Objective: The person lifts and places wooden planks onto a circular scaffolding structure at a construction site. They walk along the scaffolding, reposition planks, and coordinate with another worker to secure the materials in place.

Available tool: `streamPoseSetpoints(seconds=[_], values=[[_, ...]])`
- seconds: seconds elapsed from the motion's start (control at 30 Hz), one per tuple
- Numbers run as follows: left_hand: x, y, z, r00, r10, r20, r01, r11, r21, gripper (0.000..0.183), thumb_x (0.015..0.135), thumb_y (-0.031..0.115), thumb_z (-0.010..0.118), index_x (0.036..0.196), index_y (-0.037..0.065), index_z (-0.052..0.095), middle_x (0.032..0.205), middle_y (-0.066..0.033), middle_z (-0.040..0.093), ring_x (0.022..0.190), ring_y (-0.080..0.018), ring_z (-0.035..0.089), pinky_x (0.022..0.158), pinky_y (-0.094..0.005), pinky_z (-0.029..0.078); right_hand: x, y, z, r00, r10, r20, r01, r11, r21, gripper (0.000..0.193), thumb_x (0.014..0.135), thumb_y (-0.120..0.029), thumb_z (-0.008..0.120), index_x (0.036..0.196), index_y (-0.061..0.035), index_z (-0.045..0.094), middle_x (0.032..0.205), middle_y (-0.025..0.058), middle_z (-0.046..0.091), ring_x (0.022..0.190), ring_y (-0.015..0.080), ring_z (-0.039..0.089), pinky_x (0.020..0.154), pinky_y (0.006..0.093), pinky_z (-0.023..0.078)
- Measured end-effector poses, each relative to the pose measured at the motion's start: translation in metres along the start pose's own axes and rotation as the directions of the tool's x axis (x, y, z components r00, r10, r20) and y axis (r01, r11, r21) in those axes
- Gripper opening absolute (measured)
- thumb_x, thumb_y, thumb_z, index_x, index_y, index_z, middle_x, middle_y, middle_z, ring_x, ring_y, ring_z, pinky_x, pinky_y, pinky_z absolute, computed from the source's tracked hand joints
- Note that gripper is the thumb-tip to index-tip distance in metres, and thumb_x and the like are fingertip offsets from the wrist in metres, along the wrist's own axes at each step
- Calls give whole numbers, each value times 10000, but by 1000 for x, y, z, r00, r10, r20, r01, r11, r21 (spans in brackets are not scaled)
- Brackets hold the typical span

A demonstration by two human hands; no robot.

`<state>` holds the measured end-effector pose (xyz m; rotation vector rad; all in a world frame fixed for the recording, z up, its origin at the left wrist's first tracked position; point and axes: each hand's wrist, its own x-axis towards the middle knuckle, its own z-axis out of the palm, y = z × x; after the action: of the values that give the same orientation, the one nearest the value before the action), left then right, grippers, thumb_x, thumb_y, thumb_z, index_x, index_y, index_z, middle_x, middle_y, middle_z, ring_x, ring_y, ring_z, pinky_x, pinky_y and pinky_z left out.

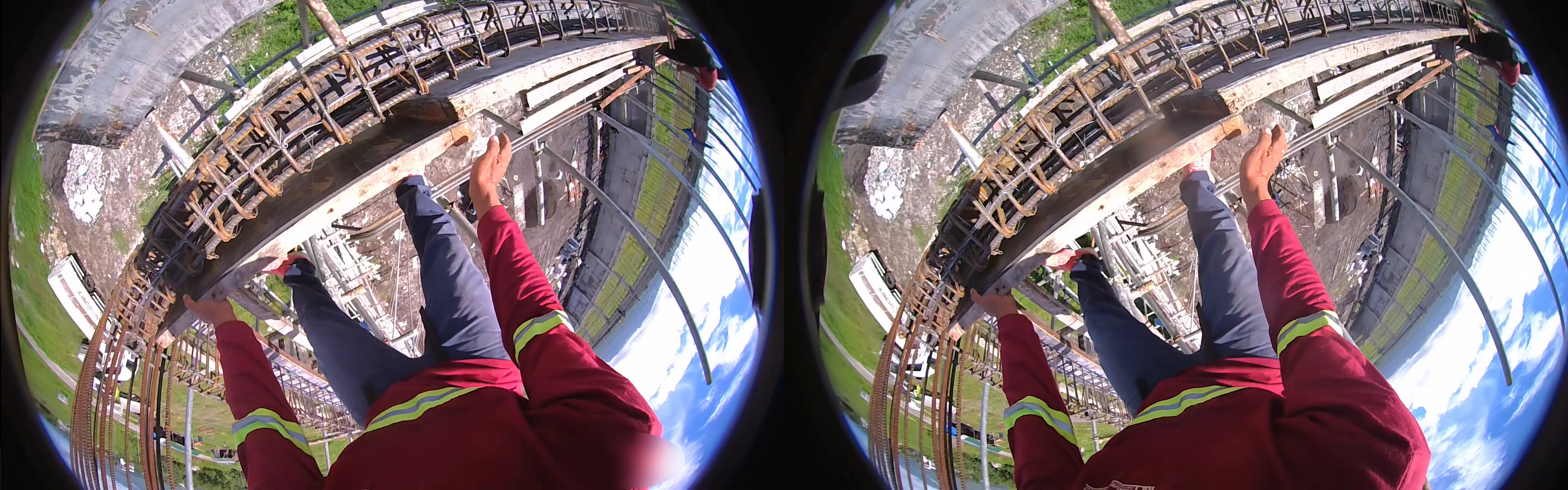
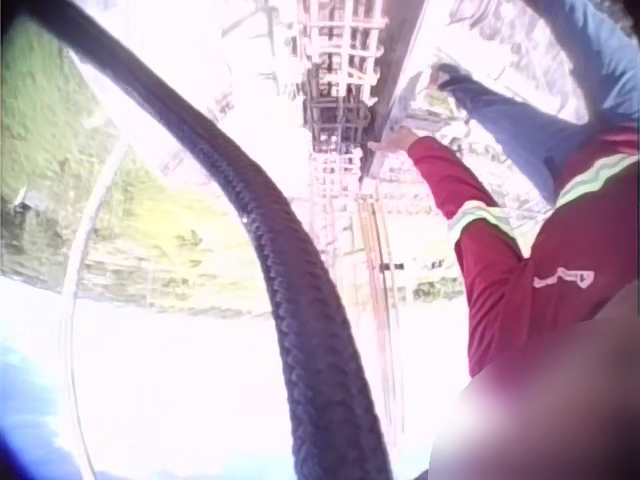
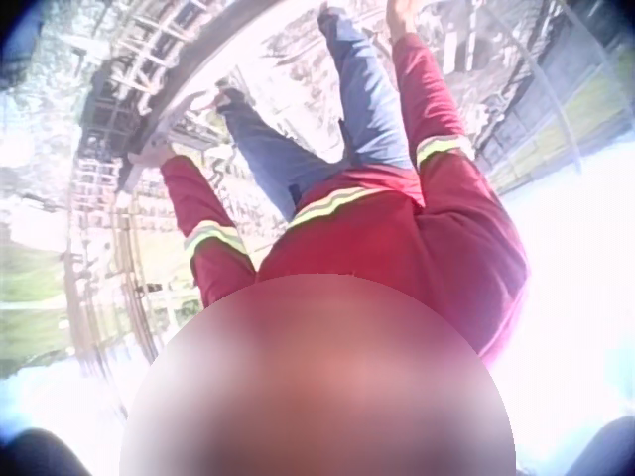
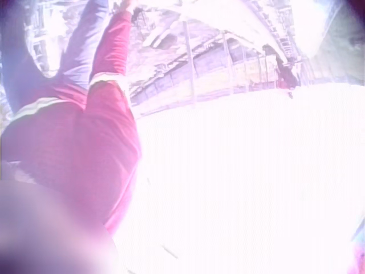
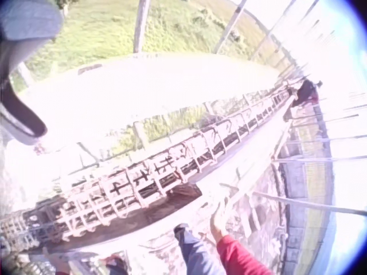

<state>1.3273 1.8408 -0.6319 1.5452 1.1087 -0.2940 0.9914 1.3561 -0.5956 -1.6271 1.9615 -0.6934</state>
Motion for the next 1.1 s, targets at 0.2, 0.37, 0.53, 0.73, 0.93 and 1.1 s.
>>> streamPoseSetpoints(seconds=[0.2,0.37,0.53,0.73,0.93,1.1], values=[[20,2,-11,994,-107,16,106,994,39,557,874,536,432,1176,77,520,1166,-101,573,1003,-266,543,861,-412,434,47,13,56,997,-60,-53,62,997,42,527,973,-326,384,1331,61,377,1312,260,440,1226,361,424,1033,398,314],[33,1,-16,996,-87,-10,88,995,41,569,863,546,431,1160,73,536,1180,-98,580,1036,-276,544,880,-434,422,41,-9,67,998,8,60,-7,1000,-24,684,961,-407,384,1405,86,219,1220,338,505,1130,448,502,949,441,379],[26,1,-11,999,-34,-42,35,999,28,572,868,532,428,1200,74,511,1225,-106,564,1085,-278,537,901,-444,419,40,-20,62,993,68,99,-63,997,-53,683,965,-418,363,1417,65,196,1149,359,538,1065,468,536,896,446,414],[18,0,-6,1000,-11,-25,12,999,34,577,855,534,447,1224,93,490,1272,-115,532,1104,-282,532,932,-461,399,42,-14,65,997,42,68,-42,999,-5,657,971,-382,387,1429,45,188,1175,307,551,1079,413,552,910,414,416],[19,0,-6,998,-54,-37,54,999,2,539,846,532,453,1152,99,547,1209,-95,580,1056,-265,561,913,-441,411,40,-21,66,996,69,63,-79,979,186,636,992,-356,403,1433,52,195,1292,213,500,1162,262,513,977,323,389],[24,0,-12,1000,-29,-11,29,1000,4,524,841,523,455,1131,106,581,1191,-84,602,1073,-263,565,921,-432,411,38,-24,65,985,145,90,-164,952,257,647,992,-354,417,1437,56,189,1331,196,464,1199,235,478,1004,299,369]])
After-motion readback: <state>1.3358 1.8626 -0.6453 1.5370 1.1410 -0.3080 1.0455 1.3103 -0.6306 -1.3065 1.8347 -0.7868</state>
